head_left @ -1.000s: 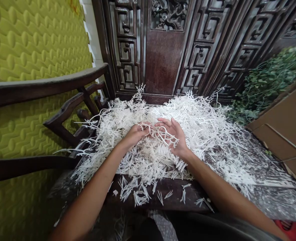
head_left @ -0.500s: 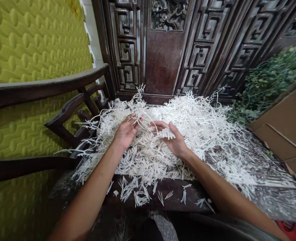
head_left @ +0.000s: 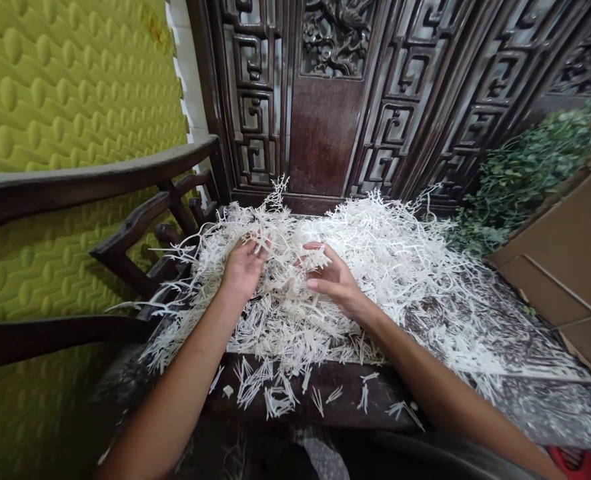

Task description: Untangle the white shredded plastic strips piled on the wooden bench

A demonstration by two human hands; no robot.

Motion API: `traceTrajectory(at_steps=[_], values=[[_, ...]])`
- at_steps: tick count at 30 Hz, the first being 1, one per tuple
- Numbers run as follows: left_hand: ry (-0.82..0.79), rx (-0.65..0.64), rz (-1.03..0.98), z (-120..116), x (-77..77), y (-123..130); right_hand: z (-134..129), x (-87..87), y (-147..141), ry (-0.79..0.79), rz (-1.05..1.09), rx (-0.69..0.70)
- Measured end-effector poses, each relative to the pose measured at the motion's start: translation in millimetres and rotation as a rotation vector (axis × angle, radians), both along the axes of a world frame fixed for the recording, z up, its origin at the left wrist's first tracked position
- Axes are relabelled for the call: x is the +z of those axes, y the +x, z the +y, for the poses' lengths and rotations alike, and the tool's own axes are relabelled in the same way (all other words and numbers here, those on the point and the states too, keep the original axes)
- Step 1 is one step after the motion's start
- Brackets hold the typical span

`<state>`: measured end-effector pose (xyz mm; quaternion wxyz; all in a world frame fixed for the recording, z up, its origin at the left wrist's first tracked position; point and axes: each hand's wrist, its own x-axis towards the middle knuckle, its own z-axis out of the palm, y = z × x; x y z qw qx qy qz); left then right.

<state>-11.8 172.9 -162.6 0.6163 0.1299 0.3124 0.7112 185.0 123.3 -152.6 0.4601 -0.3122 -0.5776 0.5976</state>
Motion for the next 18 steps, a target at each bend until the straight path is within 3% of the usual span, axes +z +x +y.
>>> traceTrajectory(at_steps=[4,8,11,14,16,18], values=[[0.077,0.045,0.035,1,-2.6,1,0,-1.0,-1,-0.026,0.046,0.020],[0.159,0.135,0.206,1,-3.7,-1,3,-7.5,-3,-0.060,0.011,-0.144],[0.209,0.262,0.449,-3,1.2,-3,6,-11.4,-4,-0.099,0.084,-0.238],[0.358,0.445,0.793,-11,10.2,-1,7,-11.9,-5,-0.134,0.136,-0.279],[0.479,0.455,1.006,-18,15.7,3,7,-11.5,-5,-0.135,0.134,-0.284],[0.592,0.369,1.158,-24,18.5,7,7,-11.9,-5,-0.126,0.134,-0.290]])
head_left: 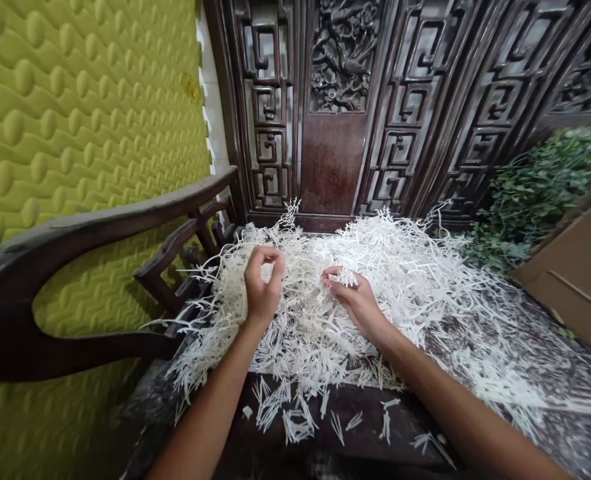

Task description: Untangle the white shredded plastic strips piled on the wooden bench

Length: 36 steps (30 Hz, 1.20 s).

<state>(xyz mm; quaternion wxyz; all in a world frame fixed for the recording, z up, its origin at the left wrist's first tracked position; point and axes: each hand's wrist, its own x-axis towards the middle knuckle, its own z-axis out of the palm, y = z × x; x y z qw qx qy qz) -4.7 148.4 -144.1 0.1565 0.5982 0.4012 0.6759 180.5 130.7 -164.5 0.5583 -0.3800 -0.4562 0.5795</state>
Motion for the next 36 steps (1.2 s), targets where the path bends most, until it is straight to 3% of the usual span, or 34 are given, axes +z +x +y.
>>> traceTrajectory(at_steps=[7,10,15,21,30,36], values=[[-0.038,-0.312,0.455,-8,-7.2,8,5,-8.2,0,0.021,0.028,-0.040],[-0.113,-0.355,0.434,-7,-8.1,7,6,-8.1,0,0.011,0.087,-0.038],[-0.304,-0.462,0.211,-6,-5.3,6,5,-5.2,2,-0.007,0.153,-0.033],[-0.430,-0.486,0.227,-4,-7.2,7,6,-6.9,1,-0.002,0.192,-0.050],[-0.431,-0.501,0.409,0,-14.6,5,8,-9.1,5,-0.120,0.341,-0.095],[-0.351,-0.496,0.431,-3,-11.4,6,6,-4.8,2,-0.092,0.268,-0.095]])
